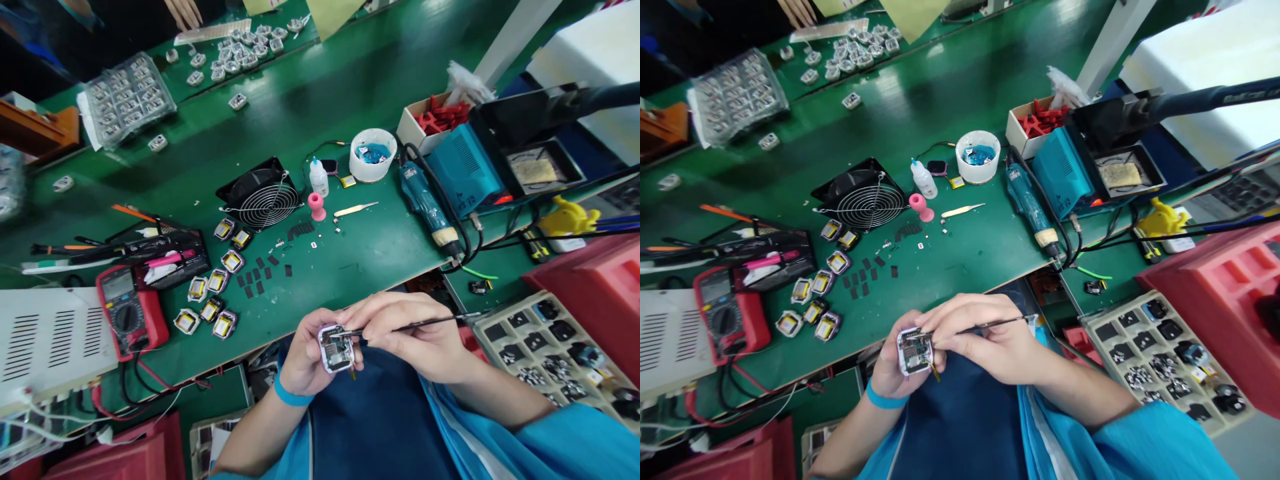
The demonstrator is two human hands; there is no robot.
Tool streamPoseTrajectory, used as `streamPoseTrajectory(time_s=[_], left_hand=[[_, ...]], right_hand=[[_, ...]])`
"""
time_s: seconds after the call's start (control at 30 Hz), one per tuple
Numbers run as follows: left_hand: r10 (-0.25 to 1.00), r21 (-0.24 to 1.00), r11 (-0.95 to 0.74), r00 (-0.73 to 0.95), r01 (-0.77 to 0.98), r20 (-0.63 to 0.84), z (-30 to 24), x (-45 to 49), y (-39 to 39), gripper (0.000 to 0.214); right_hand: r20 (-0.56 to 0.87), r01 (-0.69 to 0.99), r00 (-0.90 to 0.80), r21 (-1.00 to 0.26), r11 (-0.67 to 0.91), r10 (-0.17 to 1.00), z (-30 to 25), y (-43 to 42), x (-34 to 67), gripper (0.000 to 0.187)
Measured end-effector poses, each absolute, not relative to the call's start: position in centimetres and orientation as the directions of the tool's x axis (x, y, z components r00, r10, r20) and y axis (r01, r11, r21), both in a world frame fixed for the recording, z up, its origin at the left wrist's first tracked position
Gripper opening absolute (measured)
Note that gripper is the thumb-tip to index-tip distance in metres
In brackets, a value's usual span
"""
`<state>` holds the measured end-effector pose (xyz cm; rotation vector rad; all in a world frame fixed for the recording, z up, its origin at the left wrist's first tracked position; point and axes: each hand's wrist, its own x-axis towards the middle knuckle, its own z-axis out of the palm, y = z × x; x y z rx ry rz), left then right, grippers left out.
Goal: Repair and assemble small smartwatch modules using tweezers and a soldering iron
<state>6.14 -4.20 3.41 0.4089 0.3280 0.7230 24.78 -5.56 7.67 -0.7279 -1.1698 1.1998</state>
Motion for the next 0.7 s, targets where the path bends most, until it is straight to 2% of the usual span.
streamPoseTrajectory(time_s=[0.1,0.2,0.27,0.3,0.33,0.4,0.47,0.53,0.6,0.7], left_hand=[[0.718,0.521,0.660,0.660,-0.542,-0.223,3.6,5.8,-3.6,0.040],[0.803,0.716,0.534,0.535,-0.451,-0.262,4.0,4.5,-2.1,0.039],[0.894,0.919,0.299,0.412,-0.258,-0.175,4.3,3.2,-0.9,0.036],[0.927,0.987,0.137,0.361,-0.084,-0.098,4.5,2.5,-0.3,0.035],[0.942,0.992,-0.028,0.336,0.124,-0.015,4.5,1.9,0.2,0.035],[0.925,0.830,-0.299,0.355,0.471,0.132,4.4,1.1,1.0,0.039],[0.876,0.626,-0.465,0.429,0.627,0.221,3.9,1.0,1.3,0.045],[0.829,0.505,-0.554,0.495,0.662,0.260,3.0,1.6,1.4,0.046],[0.806,0.439,-0.590,0.526,0.677,0.272,2.0,2.4,1.4,0.046],[0.809,0.414,-0.587,0.525,0.696,0.263,1.3,3.2,1.2,0.049]], right_hand=[[0.214,-0.367,0.017,-0.907,0.205,0.977,7.3,-5.3,24.6,0.013],[0.176,-0.350,0.103,-0.915,0.201,0.979,6.7,-4.4,24.9,0.009],[0.145,-0.305,0.124,-0.936,0.177,0.982,5.9,-3.6,25.1,0.004],[0.124,-0.281,0.123,-0.947,0.155,0.985,5.4,-3.2,25.2,0.002],[0.102,-0.255,0.118,-0.958,0.129,0.988,4.8,-2.9,25.3,0.005],[0.054,-0.197,0.088,-0.978,0.071,0.995,3.7,-2.2,25.4,0.017],[0.015,-0.106,0.035,-0.994,0.019,0.999,2.9,-1.6,25.6,0.030],[0.007,0.069,-0.024,-0.998,0.009,1.000,2.4,-1.2,25.9,0.042],[0.039,0.335,-0.075,-0.940,0.062,0.996,2.3,-0.7,26.4,0.049],[0.075,0.734,-0.126,-0.664,0.144,0.989,2.2,-0.1,27.5,0.049]])
